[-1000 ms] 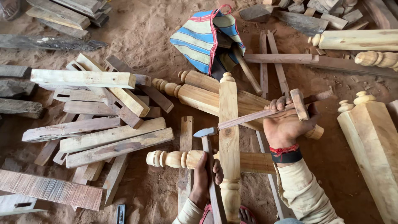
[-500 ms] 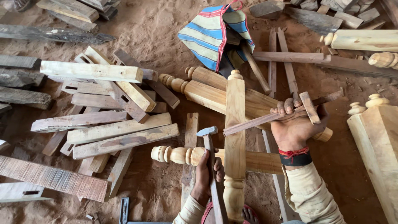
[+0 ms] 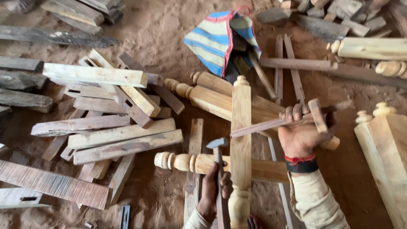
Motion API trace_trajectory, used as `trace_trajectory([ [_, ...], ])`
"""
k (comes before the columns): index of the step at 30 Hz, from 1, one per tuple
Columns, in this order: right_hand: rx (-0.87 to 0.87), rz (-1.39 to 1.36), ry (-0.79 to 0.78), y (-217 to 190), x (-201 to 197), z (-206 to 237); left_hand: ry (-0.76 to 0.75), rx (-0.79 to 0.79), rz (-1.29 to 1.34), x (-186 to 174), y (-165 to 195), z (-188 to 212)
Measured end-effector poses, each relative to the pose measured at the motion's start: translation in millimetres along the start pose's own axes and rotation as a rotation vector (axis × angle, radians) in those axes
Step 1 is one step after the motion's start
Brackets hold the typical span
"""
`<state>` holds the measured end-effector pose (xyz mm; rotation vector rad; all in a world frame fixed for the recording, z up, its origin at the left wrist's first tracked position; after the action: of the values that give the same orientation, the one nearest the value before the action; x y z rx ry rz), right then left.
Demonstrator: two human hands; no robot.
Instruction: The person uses a chisel and mallet to carve a mortise into a wooden spindle. They measure the piece with a ruler and mark it with a pencil before continuing to chip away wood to form the joint.
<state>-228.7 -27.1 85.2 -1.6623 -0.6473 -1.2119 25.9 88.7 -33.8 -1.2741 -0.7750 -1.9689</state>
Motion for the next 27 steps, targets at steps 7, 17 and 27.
trace_trajectory([
  [7, -0.015, -0.006, -0.036, -5.2, 4.7, 2.3, 0.047, 0.019, 0.043, -1.0, -0.2, -3.5],
  [17, -0.045, -0.004, -0.025, 2.7, 2.5, 6.6, 0.122, -0.003, 0.099, 2.9, -10.1, 0.8],
  [27, -0.047, 0.016, -0.103, 4.8, 8.0, 10.4, 0.06, -0.008, 0.054, 3.4, -13.7, 1.9],
])
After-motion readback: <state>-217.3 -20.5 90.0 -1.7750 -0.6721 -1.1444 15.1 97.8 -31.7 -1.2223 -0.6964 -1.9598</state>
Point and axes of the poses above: each hand's wrist, its own z-axis away from the middle knuckle, its own x-axis out of the palm, y = z × x, the point moved 6 cm from there along -z, towards the middle knuckle, and after that the axes turned 3 degrees about -x, right-handed, at the moved point
